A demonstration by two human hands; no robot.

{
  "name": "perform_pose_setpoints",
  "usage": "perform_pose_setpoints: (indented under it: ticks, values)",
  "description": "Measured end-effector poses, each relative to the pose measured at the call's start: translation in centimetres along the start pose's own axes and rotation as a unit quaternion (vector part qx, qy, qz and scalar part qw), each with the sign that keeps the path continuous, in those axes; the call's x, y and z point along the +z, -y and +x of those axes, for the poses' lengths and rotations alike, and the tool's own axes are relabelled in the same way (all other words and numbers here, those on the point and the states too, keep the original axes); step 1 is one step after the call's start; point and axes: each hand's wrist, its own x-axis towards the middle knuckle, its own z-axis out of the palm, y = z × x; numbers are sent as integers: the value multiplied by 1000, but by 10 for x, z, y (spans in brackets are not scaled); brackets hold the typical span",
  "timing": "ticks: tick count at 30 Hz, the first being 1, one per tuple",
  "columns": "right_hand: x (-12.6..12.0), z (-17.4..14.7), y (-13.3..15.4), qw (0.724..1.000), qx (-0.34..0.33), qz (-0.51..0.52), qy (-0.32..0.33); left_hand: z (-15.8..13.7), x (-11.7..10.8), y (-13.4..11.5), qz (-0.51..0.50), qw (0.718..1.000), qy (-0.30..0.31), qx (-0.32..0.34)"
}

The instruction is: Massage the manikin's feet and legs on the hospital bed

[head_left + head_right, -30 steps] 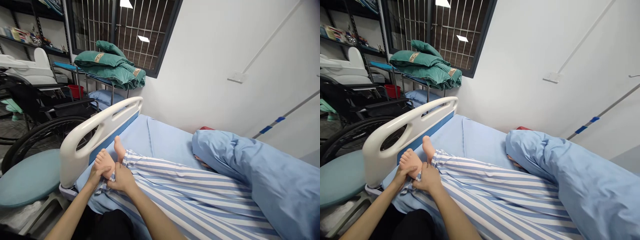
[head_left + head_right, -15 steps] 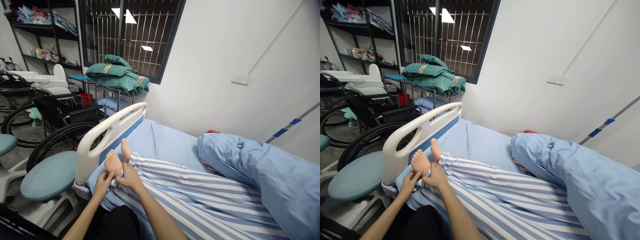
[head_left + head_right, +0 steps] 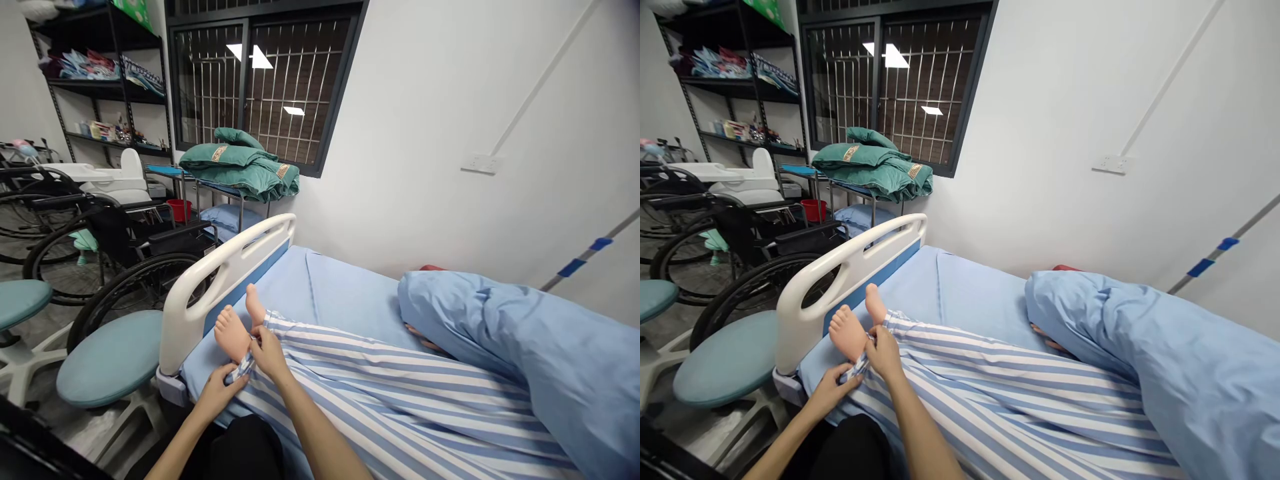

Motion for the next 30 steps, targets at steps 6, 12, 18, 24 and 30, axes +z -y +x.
perform_pose_setpoints:
  ticks: [6,12,18,24,30]
  values:
    - [0,2,-3,1000,6,-11,7,7,1,-5,-45,999,23,15]
    - [1,0,-2,1000,14,-21,-15,9,0,-14,41,998,-40,-14]
    - [-1,-1,3,999,20,-8,-49,-9,4,-24,183,969,-168,17]
    - [-1,4,1,997,27,56,-50,-16,17,-49,223,936,-213,167]
    - [-24,4,-2,997,33,42,-62,-2,27,-71,251,918,-164,260]
